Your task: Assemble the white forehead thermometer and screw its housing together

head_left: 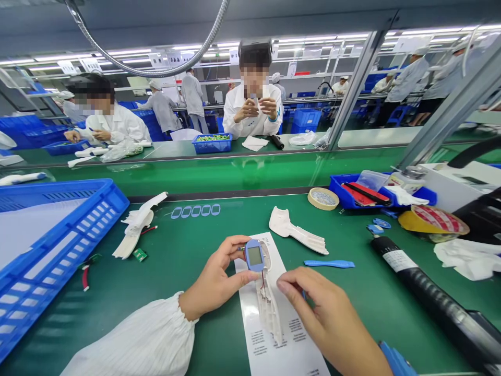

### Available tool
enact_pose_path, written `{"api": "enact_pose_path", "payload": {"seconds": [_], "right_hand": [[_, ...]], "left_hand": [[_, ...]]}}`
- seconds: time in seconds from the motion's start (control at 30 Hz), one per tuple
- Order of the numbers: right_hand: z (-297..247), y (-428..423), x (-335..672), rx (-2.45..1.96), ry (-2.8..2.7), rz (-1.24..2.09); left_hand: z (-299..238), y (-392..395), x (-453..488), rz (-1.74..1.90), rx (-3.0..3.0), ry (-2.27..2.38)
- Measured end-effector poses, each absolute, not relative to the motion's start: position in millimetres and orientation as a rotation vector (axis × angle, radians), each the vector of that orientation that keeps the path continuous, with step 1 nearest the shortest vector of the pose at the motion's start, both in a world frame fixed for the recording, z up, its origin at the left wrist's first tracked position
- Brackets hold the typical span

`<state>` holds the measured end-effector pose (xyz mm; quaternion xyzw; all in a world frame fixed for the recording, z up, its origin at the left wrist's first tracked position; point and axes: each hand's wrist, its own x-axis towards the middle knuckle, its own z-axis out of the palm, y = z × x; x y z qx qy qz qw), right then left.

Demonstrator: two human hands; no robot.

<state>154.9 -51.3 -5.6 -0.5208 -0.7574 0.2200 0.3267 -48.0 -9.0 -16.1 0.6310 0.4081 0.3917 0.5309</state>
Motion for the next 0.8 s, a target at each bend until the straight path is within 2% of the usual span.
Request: {"api": "enact_pose_path", "payload": {"seconds": [0.2,0.47,0.63,0.8], "right_hand": [[1.7,-54.9,203.6,-1.477,-1.903,0.522],[34.7,-57.9,298.0,-1.898,-1.637,0.352],[53.0,-24.4,357.6,-2.025,-1.467,0.236],[45.4,39.2,405.4,-2.112,-1.394,0.066]], "left_hand": [[-15.2,-9.7,-48.8,0.884,1.492,0.996],[-18.3,-10.5,-52.6,0.763,1.442,1.211],[-35.2,-7.8,-57.3,0.787,1.357,1.332],[-53.1,-2.3,-64.6,0.806,1.361,1.318]]}}
